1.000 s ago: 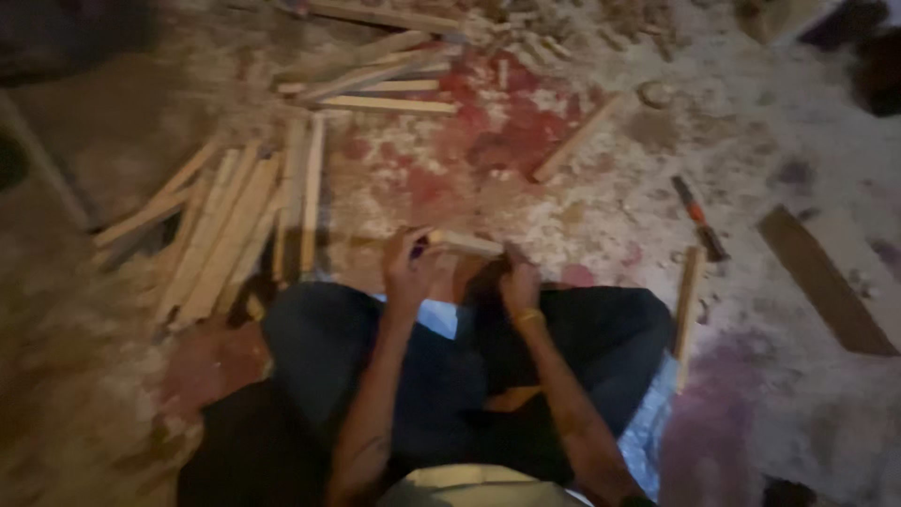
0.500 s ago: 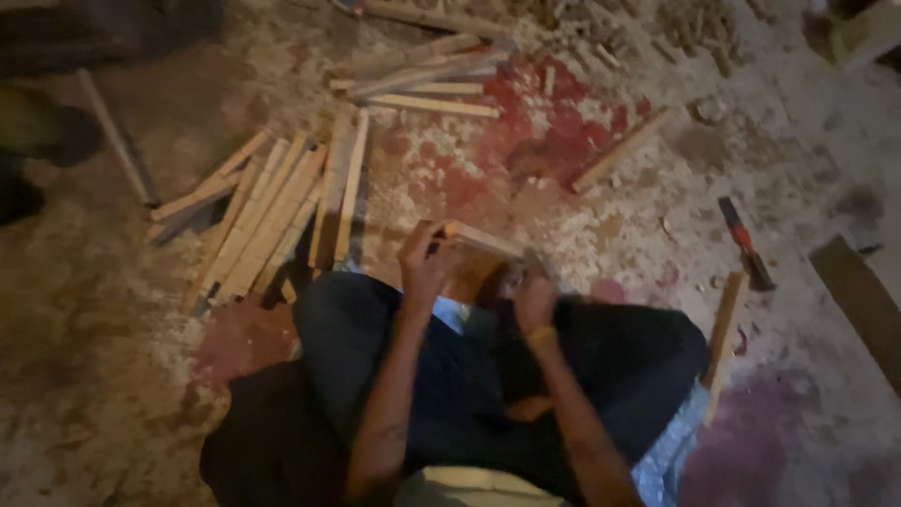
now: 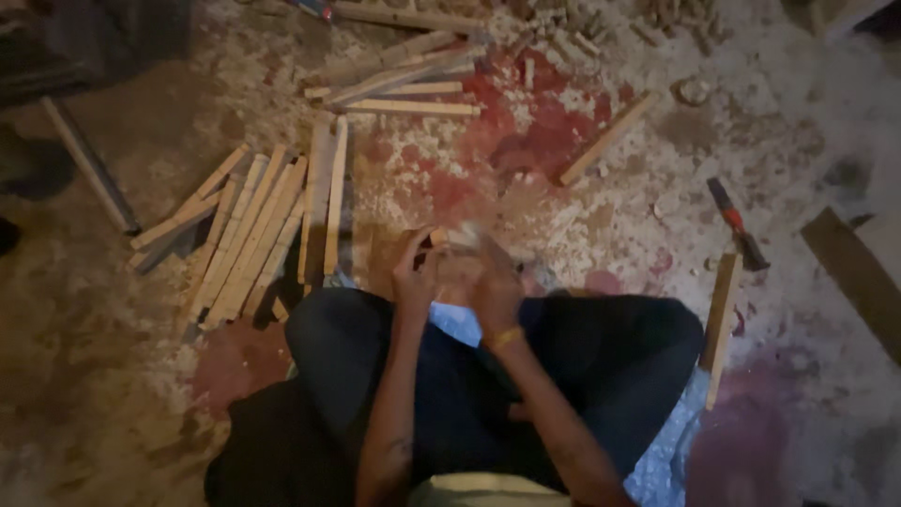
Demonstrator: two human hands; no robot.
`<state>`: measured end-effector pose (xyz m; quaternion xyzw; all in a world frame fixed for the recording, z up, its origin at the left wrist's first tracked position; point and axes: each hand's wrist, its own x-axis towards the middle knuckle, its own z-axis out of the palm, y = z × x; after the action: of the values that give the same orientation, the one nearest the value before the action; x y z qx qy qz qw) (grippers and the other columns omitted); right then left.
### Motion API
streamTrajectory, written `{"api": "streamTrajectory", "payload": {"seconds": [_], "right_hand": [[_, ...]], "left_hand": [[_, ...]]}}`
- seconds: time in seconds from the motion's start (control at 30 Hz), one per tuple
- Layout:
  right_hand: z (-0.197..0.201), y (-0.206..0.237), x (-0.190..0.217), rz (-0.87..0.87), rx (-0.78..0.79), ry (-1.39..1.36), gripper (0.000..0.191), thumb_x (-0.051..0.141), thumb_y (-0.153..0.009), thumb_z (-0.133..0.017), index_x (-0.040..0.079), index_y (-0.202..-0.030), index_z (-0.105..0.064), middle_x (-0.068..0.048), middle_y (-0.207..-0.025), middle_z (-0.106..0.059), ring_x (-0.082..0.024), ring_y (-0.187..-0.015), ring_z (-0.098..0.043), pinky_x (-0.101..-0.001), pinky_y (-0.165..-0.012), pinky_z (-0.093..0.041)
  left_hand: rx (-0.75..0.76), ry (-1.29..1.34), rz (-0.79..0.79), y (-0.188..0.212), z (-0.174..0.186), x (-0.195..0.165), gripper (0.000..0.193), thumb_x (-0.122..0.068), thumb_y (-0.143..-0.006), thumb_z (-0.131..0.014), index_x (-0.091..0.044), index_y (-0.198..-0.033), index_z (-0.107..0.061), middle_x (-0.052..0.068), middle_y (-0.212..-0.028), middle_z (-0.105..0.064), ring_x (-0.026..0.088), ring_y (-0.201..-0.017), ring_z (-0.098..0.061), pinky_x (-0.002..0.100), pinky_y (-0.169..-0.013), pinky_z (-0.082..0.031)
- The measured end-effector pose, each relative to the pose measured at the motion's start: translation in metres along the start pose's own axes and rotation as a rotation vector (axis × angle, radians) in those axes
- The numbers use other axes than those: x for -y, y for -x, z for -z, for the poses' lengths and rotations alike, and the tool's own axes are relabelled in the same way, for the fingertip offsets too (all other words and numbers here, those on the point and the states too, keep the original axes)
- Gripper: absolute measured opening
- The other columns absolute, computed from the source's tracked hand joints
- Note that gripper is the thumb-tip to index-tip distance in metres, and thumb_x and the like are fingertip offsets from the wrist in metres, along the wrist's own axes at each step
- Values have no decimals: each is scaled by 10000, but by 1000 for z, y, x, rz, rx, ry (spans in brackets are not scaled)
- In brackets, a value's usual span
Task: The person sits on the floor and uses a knife to carve and smooth a small wooden stick. They repeatedly rotate the stick and scrape its surface, then place it aside and pick up another stick to continue the same process.
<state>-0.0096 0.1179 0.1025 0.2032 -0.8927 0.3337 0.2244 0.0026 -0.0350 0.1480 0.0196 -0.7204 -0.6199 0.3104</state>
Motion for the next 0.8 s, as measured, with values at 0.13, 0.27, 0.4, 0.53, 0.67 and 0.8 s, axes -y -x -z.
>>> {"api": "streamTrajectory", "payload": {"seconds": [0.13,0.27,0.4,0.53,0.67,0.8], "right_hand": [[4,16,-80,-288,165,143,420,33,-940,-606,22,-1356,-660,-212,-1228,-712,-357,-1088,-708,-438,-966,-570],[11,-1,-52,-211,117,-135,588,-36,-765,-574,17,-1345,-654,-215,-1271,-700,-354,-1048,-710,-436,-912,-572],[3,-35,35,47,-51,-327,550,-41,-767,-657,25,-1313,-649,-199,-1312,-677,-373,-1197,-678,-445,-1005,-555],[3,-29,28,69,-68,-224,509,-110,-859,-572,24,-1343,-651,-182,-1334,-673,-357,-1222,-680,-415,-1028,-560],[10,9,-58,-77,63,-86,560,-139,-858,-515,6,-1386,-634,-216,-1365,-655,-349,-1194,-677,-403,-984,-545],[12,15,-92,-243,37,-113,588,-139,-875,-493,121,-1356,-709,-159,-1348,-699,-297,-1265,-702,-393,-1099,-552]], "left_hand": [[-2,-34,-75,-1,-9,-1,297,102,-889,-690,17,-1172,-666,131,-1025,-657,231,-907,-702,306,-789,-579],[-31,-118,-31,-2,-10,4,299,63,-859,-778,8,-1140,-690,125,-1019,-692,223,-898,-704,293,-729,-568],[-59,-134,-32,1,-6,4,293,71,-871,-746,6,-1150,-682,129,-1044,-676,212,-920,-702,292,-766,-579],[-22,-95,44,3,-5,-3,299,79,-871,-756,1,-1151,-687,112,-979,-655,175,-874,-692,277,-747,-574],[-48,-81,8,0,-6,-10,271,88,-912,-740,4,-1162,-675,106,-982,-670,165,-831,-702,271,-721,-569],[-22,-123,-80,-2,-9,-10,322,81,-854,-760,7,-1154,-672,127,-985,-653,220,-858,-669,303,-754,-552]]}}
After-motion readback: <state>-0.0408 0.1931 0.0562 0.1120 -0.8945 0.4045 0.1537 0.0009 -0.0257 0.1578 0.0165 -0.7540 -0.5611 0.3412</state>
